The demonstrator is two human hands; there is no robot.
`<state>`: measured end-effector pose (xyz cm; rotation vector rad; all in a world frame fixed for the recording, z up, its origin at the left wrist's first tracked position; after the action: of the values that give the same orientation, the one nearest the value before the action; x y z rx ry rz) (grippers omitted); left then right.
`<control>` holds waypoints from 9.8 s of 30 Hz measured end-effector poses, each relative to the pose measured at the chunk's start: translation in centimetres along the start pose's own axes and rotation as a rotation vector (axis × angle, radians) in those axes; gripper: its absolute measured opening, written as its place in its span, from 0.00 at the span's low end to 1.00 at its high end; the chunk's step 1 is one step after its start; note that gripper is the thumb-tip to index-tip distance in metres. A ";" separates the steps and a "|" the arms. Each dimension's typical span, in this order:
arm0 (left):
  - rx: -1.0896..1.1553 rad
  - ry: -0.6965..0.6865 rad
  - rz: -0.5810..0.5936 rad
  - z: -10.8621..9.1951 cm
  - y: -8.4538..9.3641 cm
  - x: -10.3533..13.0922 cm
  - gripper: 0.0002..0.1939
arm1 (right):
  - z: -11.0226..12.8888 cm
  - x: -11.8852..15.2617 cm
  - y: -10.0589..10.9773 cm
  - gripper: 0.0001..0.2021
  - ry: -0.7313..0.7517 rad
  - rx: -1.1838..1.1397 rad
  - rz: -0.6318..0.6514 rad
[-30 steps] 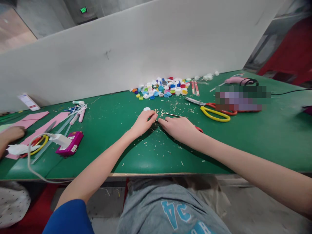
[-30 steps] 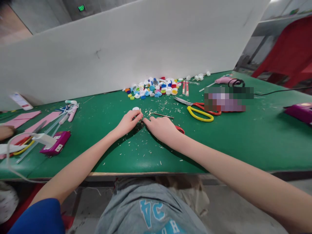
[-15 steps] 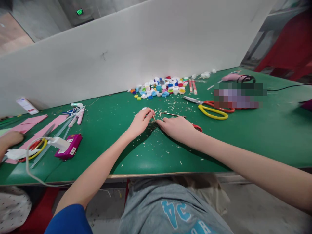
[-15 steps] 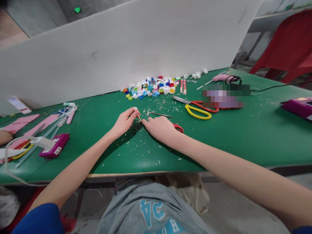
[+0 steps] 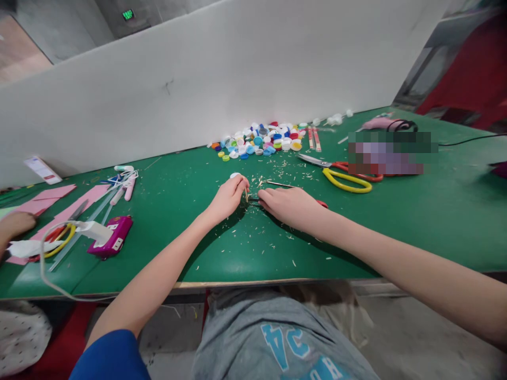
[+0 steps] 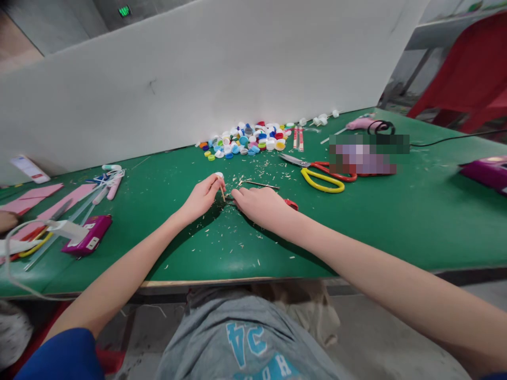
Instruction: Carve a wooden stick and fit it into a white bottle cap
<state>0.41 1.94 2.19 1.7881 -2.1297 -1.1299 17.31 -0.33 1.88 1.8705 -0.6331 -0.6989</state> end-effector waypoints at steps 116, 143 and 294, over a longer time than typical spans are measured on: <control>-0.076 -0.134 0.044 -0.6 -0.8 0.3 0.14 | 0.8 0.8 1.0 0.15 -0.052 0.087 0.053; -0.099 -0.120 0.045 -0.3 -0.9 0.2 0.13 | 1.1 1.0 1.8 0.14 -0.005 0.076 0.173; -0.014 0.011 0.045 1.5 -1.0 -0.5 0.14 | 0.1 0.0 0.5 0.15 -0.002 0.040 0.018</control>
<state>0.49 3.06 0.69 1.7270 -2.1396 -1.1182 17.21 -0.55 2.30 1.8989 -0.6692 -0.6814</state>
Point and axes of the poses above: each hand's wrist, its own x-axis away from the middle knuckle, its own y-axis out of the back of the hand, z = x × y, the point moved 3 cm from there along -x, towards the middle knuckle, and after that the axes turned 6 degrees about x, right-handed, at the moved point
